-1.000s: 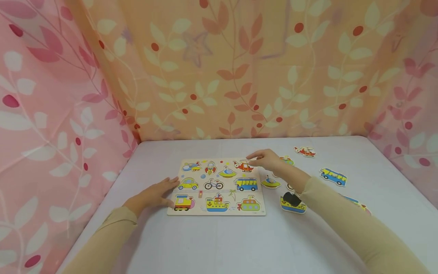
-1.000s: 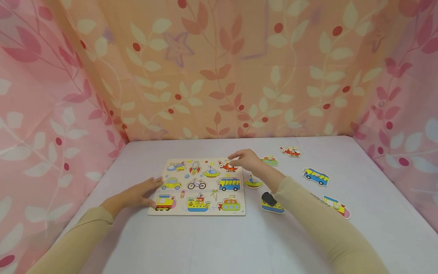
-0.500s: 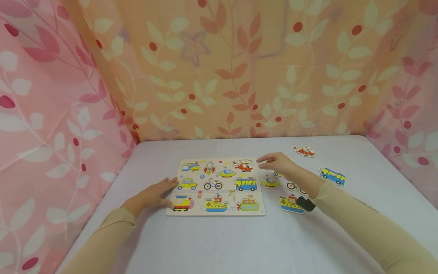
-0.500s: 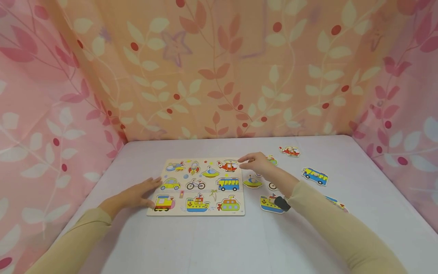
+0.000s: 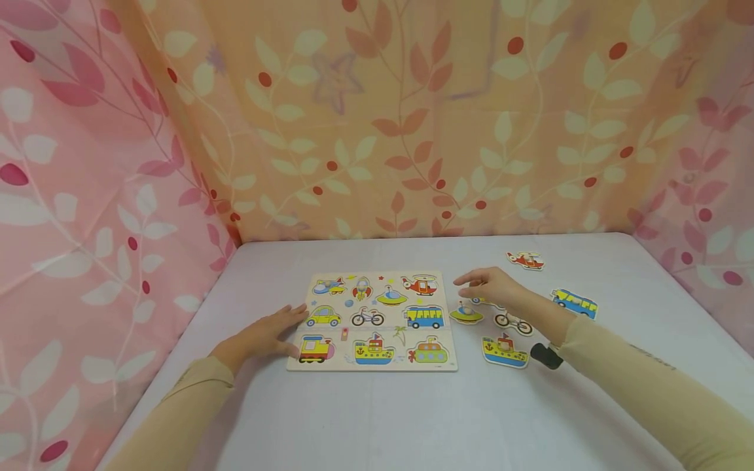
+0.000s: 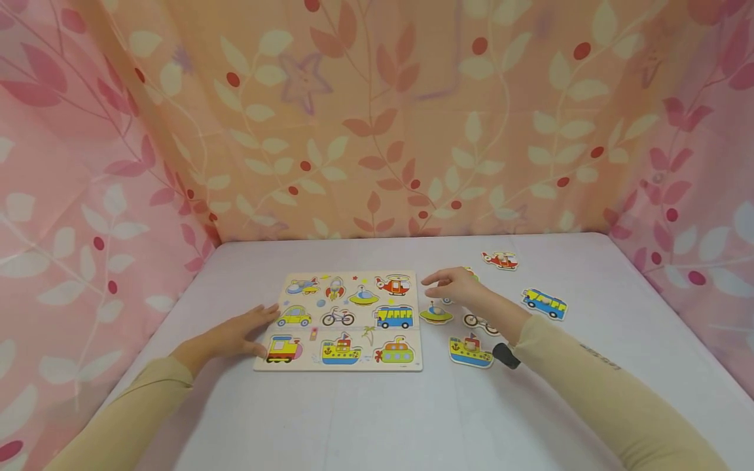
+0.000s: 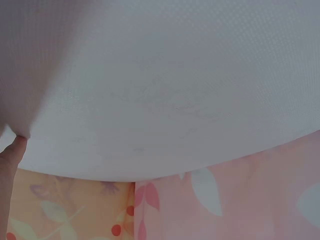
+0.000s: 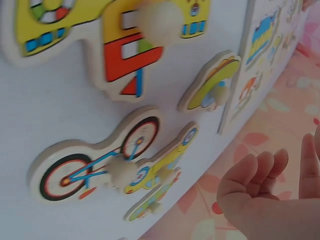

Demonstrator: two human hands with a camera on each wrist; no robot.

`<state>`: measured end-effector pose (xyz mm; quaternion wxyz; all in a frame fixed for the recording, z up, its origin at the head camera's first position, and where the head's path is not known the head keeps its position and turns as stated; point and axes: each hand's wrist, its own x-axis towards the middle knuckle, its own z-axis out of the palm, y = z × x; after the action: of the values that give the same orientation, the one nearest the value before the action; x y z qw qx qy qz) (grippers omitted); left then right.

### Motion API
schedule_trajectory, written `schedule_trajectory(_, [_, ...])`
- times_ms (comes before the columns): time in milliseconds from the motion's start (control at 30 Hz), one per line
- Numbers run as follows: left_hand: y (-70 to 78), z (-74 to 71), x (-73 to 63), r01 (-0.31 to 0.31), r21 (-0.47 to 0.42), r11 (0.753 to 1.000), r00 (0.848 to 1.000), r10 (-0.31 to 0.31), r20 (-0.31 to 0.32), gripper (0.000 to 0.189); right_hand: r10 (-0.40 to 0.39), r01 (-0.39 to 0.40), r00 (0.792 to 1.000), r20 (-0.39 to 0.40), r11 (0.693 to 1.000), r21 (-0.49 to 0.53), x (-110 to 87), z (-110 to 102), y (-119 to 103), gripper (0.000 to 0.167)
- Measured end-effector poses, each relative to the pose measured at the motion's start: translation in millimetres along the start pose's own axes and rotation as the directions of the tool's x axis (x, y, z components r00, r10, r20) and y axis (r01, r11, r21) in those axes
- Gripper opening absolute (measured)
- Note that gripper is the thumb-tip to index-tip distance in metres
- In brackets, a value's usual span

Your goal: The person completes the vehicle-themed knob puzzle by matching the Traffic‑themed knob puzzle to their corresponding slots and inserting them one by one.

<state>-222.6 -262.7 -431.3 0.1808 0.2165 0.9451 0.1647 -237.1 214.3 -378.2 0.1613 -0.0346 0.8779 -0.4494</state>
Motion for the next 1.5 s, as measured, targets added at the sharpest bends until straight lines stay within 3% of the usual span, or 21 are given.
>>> schedule_trajectory(467, [2.7,-2.1,1.2,0.008,0.014,1.000,1.000,-0.008,0.010,0.095,-0.104,0.105,0.994,0.021,0.991,-0.084,2.3,-6,28,0.031])
schedule_trajectory(833, [3.4,-1.6,0.7,0.018,0.003,1.000,1.000,-0.018,0.005,0.095,-0.064,0.072,0.995,0.079,0.992,-0.100,3.5,-5,40,0.032])
schedule_trajectory(967, [3.2,-0.8,1.6,0.033,-0.012,0.999,0.999,-0.033,0.007,0.096,-0.043,0.049,0.997,0.060,0.994,-0.096,6.0,-4,45,0.031])
schedule_trajectory(1100, [2.3,0.0,1.4,0.008,-0.006,1.000,1.000,-0.008,0.011,0.096,-0.020,0.024,0.999,0.045,0.995,-0.093,6.4,0,48,0.029])
schedule_trajectory(1500, [0.0,1.1,1.0,0.000,0.001,1.000,1.000,0.000,0.000,0.096,-0.020,0.021,1.000,0.012,0.993,-0.113,8.4,7,46,0.024])
